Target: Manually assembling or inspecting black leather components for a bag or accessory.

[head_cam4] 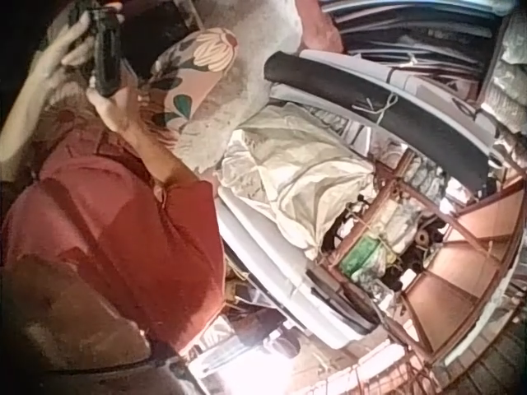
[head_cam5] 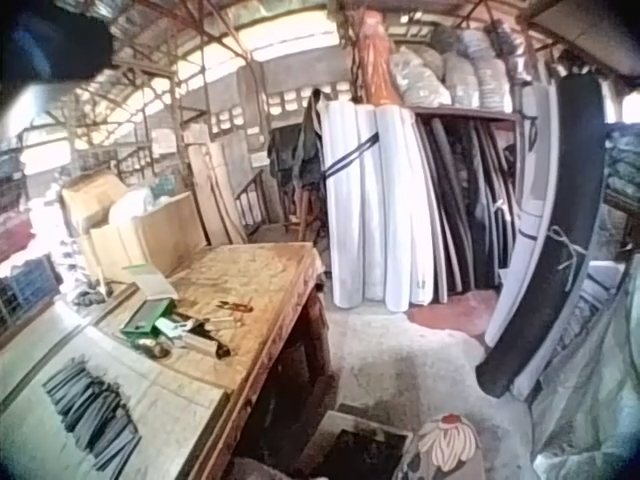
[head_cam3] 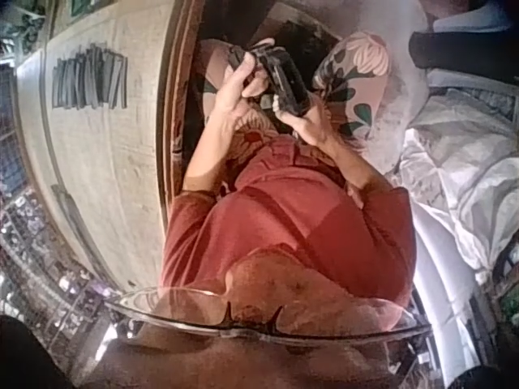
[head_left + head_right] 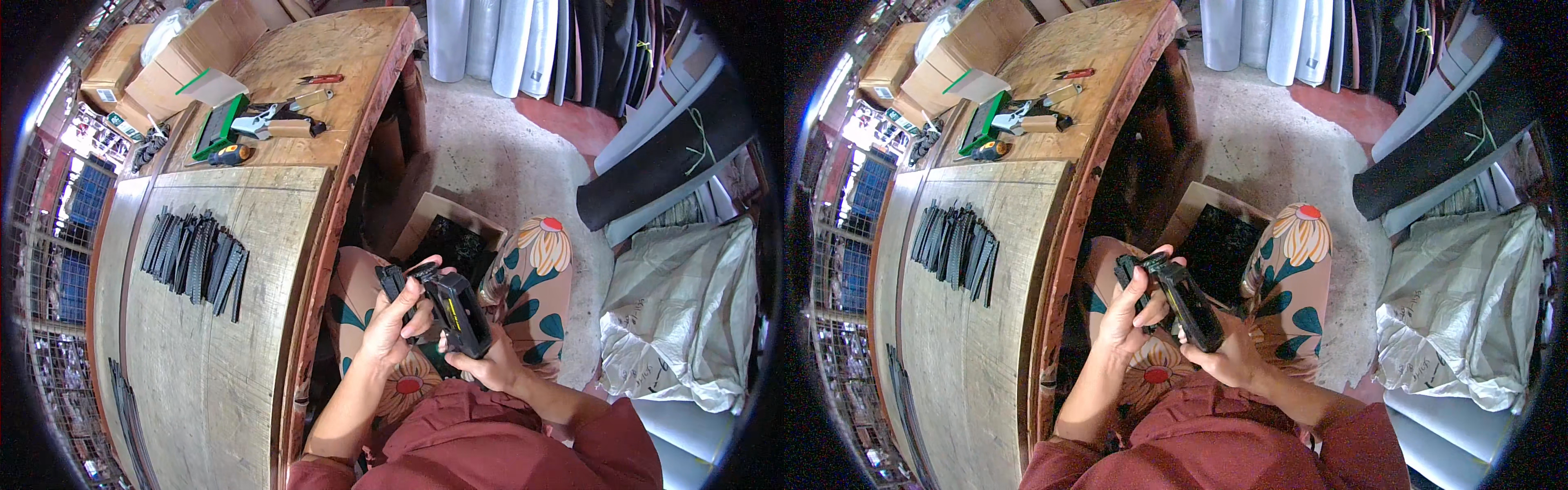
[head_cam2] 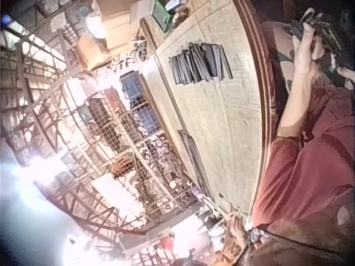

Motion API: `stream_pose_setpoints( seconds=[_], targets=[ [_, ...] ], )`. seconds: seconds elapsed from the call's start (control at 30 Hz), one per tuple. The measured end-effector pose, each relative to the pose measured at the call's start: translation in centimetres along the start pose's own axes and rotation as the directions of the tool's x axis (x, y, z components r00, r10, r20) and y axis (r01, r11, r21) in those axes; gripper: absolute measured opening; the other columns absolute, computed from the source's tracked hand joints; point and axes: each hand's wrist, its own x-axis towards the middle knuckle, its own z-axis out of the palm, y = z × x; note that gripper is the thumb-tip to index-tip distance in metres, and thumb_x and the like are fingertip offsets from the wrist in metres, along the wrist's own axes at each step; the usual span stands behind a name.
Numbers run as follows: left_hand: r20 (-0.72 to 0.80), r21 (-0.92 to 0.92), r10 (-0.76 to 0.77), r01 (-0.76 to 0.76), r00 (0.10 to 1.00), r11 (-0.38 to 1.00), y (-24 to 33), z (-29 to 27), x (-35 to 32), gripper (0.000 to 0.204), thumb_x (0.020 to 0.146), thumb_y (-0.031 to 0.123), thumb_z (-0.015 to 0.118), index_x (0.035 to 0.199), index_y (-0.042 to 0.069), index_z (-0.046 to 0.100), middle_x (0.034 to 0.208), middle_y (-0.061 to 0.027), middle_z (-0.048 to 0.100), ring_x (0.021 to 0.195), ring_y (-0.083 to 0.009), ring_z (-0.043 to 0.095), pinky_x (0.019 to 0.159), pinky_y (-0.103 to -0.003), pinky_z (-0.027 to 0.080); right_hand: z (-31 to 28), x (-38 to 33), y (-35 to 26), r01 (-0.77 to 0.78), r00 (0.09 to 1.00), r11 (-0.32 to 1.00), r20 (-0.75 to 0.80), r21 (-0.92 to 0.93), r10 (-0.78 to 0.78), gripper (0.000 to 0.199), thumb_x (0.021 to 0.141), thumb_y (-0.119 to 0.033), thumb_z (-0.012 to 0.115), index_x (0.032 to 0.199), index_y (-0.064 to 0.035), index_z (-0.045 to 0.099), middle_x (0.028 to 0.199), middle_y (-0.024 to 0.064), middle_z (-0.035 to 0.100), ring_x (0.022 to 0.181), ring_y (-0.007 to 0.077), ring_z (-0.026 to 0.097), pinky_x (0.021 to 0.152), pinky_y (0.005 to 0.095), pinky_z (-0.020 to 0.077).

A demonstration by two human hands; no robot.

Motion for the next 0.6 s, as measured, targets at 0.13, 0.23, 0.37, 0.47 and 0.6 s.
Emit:
stream_pose_setpoints(
  seconds=[0.13, 0.23, 0.37, 0.47, 0.6],
  targets=[
    [0.134, -0.198, -0.050, 0.076, 0.990, 0.977, -0.5, -0.6, 0.8, 0.054, 0.092, 0.040, 0.051, 0.133, 0.005, 0.040, 0.133, -0.0132, 0.048, 0.039, 0.0007, 0.031, 0.038, -0.015, 0.027, -0.8, -0.7, 0.7, -0.068, 0.997, 0.997, 0.024, 0.036, 0.068, 0.017, 0.076, 0.003, 0.062, 0.093, -0.0017, 0.059, 0.071, 0.0030, 0.059, 0.055, 0.0073, 0.053, 0.049, 0.0240, 0.0411],
    [0.133, -0.156, -0.047, 0.068, 0.990, 0.985, -0.4, -0.6, 1.1, 0.055, 0.092, 0.040, 0.049, 0.133, 0.004, 0.038, 0.136, -0.0134, 0.045, 0.039, 0.0009, 0.030, 0.039, -0.014, 0.027, -1.3, -1.2, 1.1, -0.099, 0.994, 0.995, 0.039, -0.024, 0.100, 0.020, 0.072, -0.008, 0.066, 0.089, -0.0026, 0.056, 0.076, 0.0057, 0.061, 0.071, 0.0164, 0.059, 0.066, 0.0311, 0.0464],
    [0.120, -0.134, -0.045, 0.062, 0.992, 0.989, -0.2, 0.4, 1.8, 0.054, 0.092, 0.037, 0.053, 0.133, 0.003, 0.039, 0.134, -0.0133, 0.047, 0.040, -0.0001, 0.032, 0.041, -0.016, 0.029, -1.7, -1.8, 2.7, -0.107, 0.994, 0.994, 0.015, 0.026, 0.107, 0.018, 0.073, -0.007, 0.067, 0.087, -0.0016, 0.057, 0.076, 0.0059, 0.062, 0.071, 0.0161, 0.060, 0.065, 0.0310, 0.0470],
    [-0.212, 0.329, 0.084, -0.010, 0.974, 0.944, -0.9, 0.6, 2.9, 0.055, 0.090, 0.035, 0.058, 0.131, 0.002, 0.041, 0.122, -0.0114, 0.057, 0.043, -0.0034, 0.036, 0.043, -0.018, 0.031, -2.1, -2.1, 3.1, -0.170, 0.985, 0.979, -0.002, 0.110, 0.171, 0.017, 0.074, -0.004, 0.066, 0.089, -0.0008, 0.058, 0.078, 0.0049, 0.063, 0.071, 0.0135, 0.060, 0.065, 0.0290, 0.0472],
    [-0.473, 0.247, 0.006, 0.126, 0.881, 0.961, -1.4, -1.2, 3.3, 0.037, 0.088, 0.028, 0.063, 0.111, 0.001, 0.053, 0.091, -0.0059, 0.062, 0.055, -0.0090, 0.050, 0.051, -0.023, 0.041, -2.7, -2.2, 3.5, -0.129, 0.981, 0.973, -0.119, 0.193, 0.154, 0.014, 0.078, -0.001, 0.064, 0.091, 0.0007, 0.060, 0.081, 0.0032, 0.063, 0.073, 0.0091, 0.058, 0.064, 0.0248, 0.0468]
  ],
)
